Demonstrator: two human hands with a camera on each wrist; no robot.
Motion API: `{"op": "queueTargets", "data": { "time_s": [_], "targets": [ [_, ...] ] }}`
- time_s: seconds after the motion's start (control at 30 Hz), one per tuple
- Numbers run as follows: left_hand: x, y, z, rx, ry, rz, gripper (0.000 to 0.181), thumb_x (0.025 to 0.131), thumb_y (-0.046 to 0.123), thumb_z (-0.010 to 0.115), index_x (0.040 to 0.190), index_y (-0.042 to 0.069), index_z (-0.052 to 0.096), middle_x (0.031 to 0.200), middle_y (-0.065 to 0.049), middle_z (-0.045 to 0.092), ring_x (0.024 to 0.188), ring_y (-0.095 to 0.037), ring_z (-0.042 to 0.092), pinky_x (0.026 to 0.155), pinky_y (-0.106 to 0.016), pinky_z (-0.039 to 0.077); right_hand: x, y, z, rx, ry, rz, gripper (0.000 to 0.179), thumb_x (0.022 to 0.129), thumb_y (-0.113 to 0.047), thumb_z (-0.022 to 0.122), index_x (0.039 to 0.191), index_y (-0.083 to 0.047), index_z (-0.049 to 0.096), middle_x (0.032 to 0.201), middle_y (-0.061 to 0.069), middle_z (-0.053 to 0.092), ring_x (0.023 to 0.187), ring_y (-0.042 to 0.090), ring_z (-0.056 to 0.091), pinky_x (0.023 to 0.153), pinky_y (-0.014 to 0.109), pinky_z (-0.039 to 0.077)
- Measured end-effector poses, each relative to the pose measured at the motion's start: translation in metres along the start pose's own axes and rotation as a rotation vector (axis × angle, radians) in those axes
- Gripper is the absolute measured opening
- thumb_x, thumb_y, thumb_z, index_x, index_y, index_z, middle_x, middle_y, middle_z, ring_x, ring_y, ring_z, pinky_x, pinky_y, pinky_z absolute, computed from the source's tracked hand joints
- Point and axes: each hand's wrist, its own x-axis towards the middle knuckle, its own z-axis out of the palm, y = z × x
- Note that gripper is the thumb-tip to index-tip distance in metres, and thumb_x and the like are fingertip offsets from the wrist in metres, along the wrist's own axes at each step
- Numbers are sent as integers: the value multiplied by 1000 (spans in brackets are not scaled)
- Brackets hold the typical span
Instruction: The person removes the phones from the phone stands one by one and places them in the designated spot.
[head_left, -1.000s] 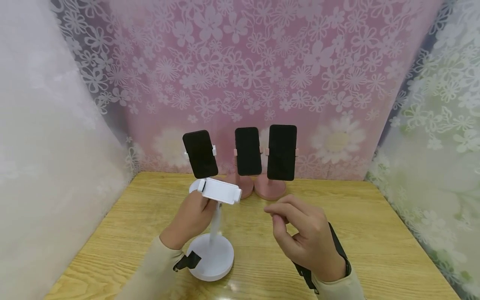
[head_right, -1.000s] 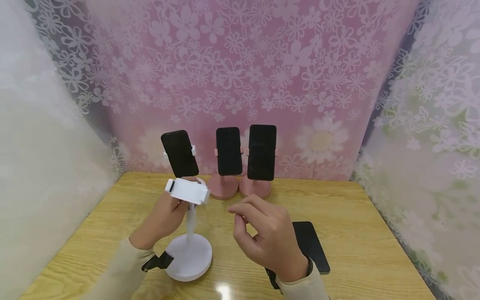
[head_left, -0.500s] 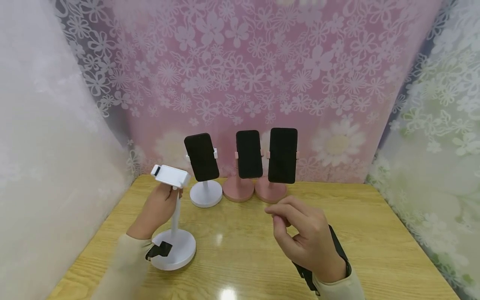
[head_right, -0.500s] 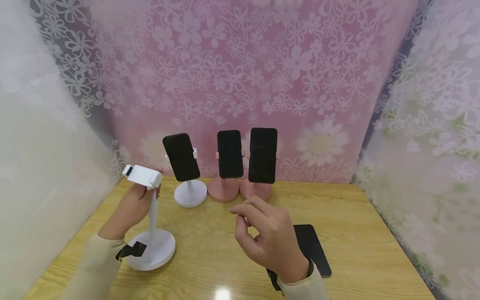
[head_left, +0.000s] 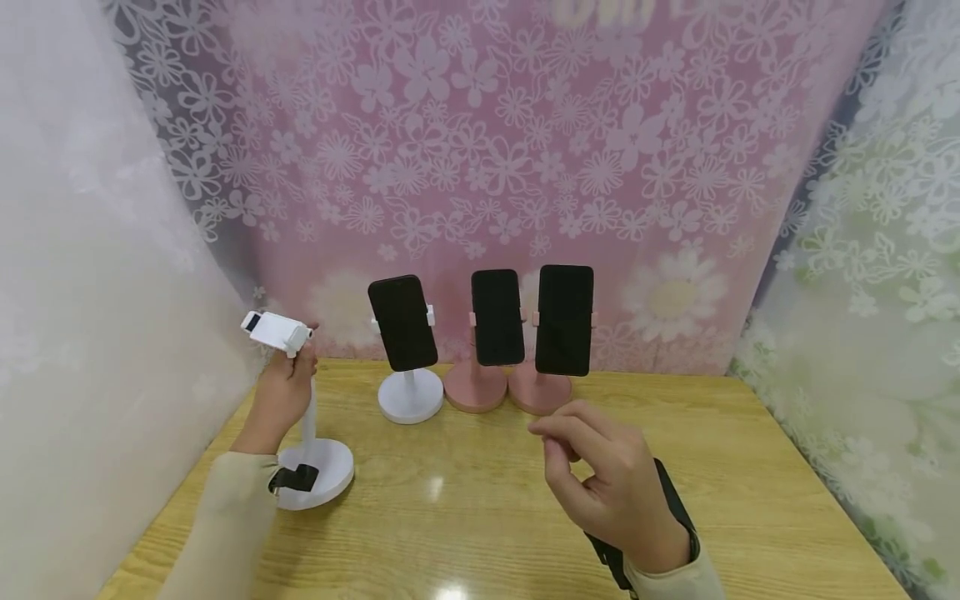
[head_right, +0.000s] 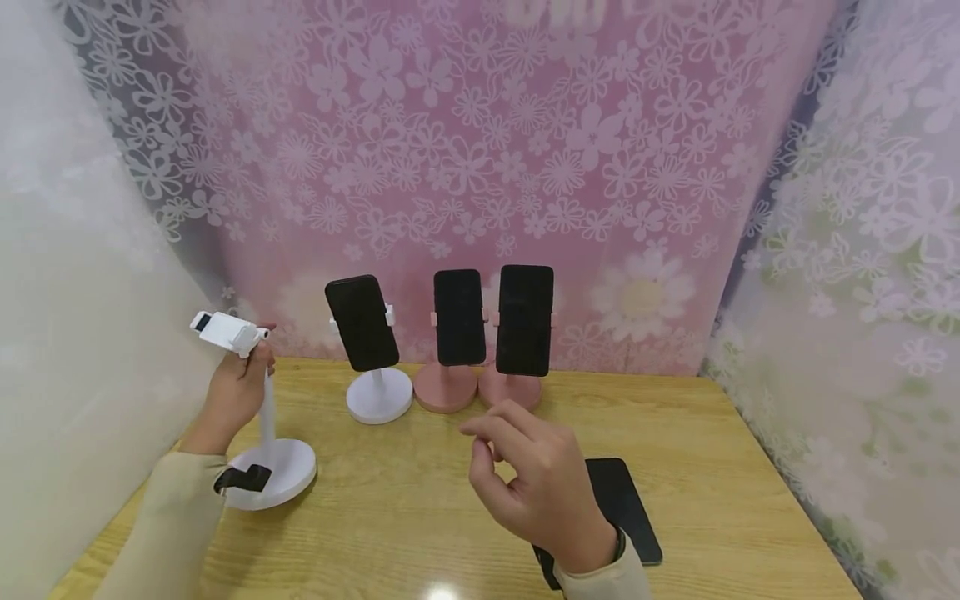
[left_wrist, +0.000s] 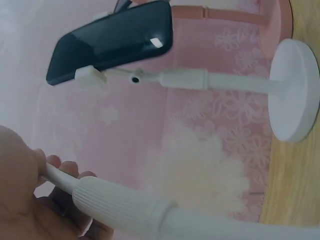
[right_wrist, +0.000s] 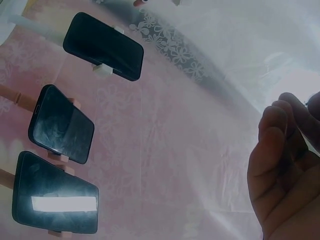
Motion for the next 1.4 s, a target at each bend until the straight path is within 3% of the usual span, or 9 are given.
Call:
{"op": "queueTargets", "data": {
  "time_s": [0.07,0.17,0.37,0.53,0.63,0.73,0.87,1.07,1.4],
  "targets": [
    [3,-6,-1,7,33,-22,41,113,15,34,143,-10,45,109,-34,60,99,-46,62,88,-56,47,0,1,1,0,-8,2,21,99,-10,54,98,-8,74,86,0,65,60,1,49,55,12,44],
    [8,-15,-2,30,76,-5,38,112,12,36,143,-5,49,110,-34,63,98,-46,62,89,-58,47,0,1,3,0,-26,4,21,101,-12,53,99,-9,74,86,-2,65,61,2,49,56,12,43],
    [12,-27,-2,70,119,13,40,113,22,40,145,-2,47,115,-30,60,106,-47,60,94,-64,45,0,1,4,-4,-52,13,19,99,-10,54,101,-11,74,87,-3,63,61,-1,47,56,10,41],
    [9,-37,-1,54,55,-70,41,107,22,53,137,-7,46,120,-29,57,110,-46,61,92,-61,51,-1,3,4,-15,-60,24,20,100,-11,54,102,-11,74,88,-3,64,60,-1,47,55,10,41],
    [3,-46,2,41,-17,-145,48,104,23,58,139,-6,42,127,-28,54,116,-45,59,94,-58,52,-2,4,4,-17,-58,23,22,102,-14,52,101,-11,74,89,-3,65,60,-1,47,55,11,41],
    [-4,-55,5,62,-41,-179,53,105,29,59,142,-6,42,131,-28,56,119,-45,59,98,-58,49,-2,5,5,-11,-56,6,24,103,-15,51,101,-10,74,88,-3,64,61,-1,47,55,10,40],
    [-8,-60,8,96,-26,-166,52,106,37,59,132,-7,49,127,-28,60,116,-46,61,98,-59,47,-2,5,7,-2,-60,-18,23,103,-14,51,100,-9,73,86,-2,63,60,-1,45,54,9,38],
    [-6,-61,11,99,-11,-166,47,105,35,62,129,-5,51,125,-26,60,116,-45,61,99,-58,47,-4,5,10,11,-73,-25,26,106,-19,49,99,-10,73,84,-3,62,60,0,47,54,8,38],
    [12,-69,21,99,28,-188,41,106,36,61,119,-1,52,122,-24,59,114,-42,59,98,-57,46,-3,8,13,4,-95,-9,26,106,-19,49,100,-10,73,84,-4,61,60,1,47,55,8,38]
  ]
}}
